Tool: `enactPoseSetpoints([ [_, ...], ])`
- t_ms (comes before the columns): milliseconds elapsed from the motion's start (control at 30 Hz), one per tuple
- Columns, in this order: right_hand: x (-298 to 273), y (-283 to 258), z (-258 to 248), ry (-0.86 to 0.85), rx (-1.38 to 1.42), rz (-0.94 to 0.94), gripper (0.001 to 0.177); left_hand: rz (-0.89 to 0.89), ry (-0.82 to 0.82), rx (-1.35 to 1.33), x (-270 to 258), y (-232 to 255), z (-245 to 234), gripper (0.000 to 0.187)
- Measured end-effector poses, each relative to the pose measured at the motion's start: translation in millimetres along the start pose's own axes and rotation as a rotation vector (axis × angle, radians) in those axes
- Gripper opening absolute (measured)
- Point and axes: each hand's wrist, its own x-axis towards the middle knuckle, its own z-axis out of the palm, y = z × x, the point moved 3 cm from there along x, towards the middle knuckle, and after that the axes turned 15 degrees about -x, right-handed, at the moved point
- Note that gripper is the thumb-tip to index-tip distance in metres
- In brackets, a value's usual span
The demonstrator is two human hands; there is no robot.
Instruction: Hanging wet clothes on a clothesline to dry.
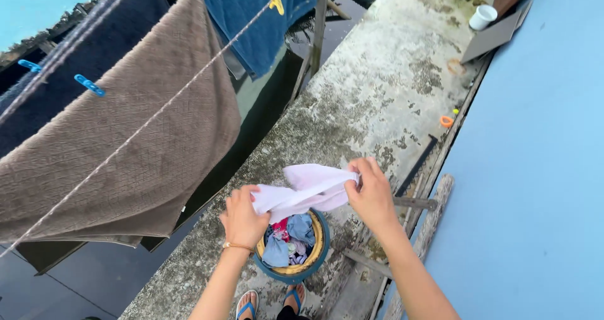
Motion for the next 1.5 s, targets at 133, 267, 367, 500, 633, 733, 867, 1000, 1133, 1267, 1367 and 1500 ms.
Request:
enactPoseSetpoints([
  [133, 15.9, -10.6, -11.4, -0.133, -0.26, -0.081, 0.02, -0.403, -0.307, -0.745, 0.8, -48.4, 36.3, 0.032],
  [267, 30.3, -16.3, -38.1, -0.242, -0.257, -0.199, 0.017, -0.58, -0.536, -1.38, 2.0, -13.4, -18.4, 0.022],
  [367, 31.8, -33.5, -48.4, -0.332, -0.054, -0.479, 0.023, -0.477, -0.549, -1.574, 2.6, -0.8, -44.5, 0.026],
  [500, 26.2, -74.9, -59.1, -0.523, -0.031, -0.673, 0.046, 0.443, -0.189, -0.337, -6.2, 44.2, -118.7, 0.032],
  [633, 29.7, -94.0, -44.7, -0.608, -0.205, -0.871, 0.075, 0.485, -0.262, 0.138, -21.6, 55.7, -163.2, 0.054],
  [733, 24.0, -137.8, -55.8, -0.678, -0.26, -0.787, 0.077, 0.423, -0.265, 0.144, -28.2, 44.2, -183.2, 0.06],
  [867, 34.8, -146.1, -50.3, -0.665, 0.18, -1.009, 0.068, 0.424, -0.298, 0.038, -46.0, 8.5, -208.9, 0.061],
  [1000, 49.3, -161.7, -45.7, -0.7, 0.258, -0.914, 0.043, 0.409, -0.282, -0.521, -66.6, -4.7, -233.4, 0.003],
  [1133, 34.0, -203.7, -47.2, -0.789, 0.03, -0.78, 0.021, 0.451, 0.106, -0.504, -85.0, -2.0, -256.0, 0.026],
  [1267, 22.6, -209.2, -29.9, -0.619, -0.044, -0.793, 0.024, 0.021, 0.195, -0.622, -100.3, -23.9, -261.9, 0.028],
  [1367, 6.0, -235.5, -33.8, -0.585, 0.084, -0.681, 0.033, 0.233, 0.294, -0.761, -119.4, -15.9, -275.5, 0.05],
  [1500, -65.7, -322.6, -47.7, 0.0, 0.155, -1.429, 0.031, 0.26, 0.288, -0.498, -133.0, 2.4, -279.1, 0.051],
])
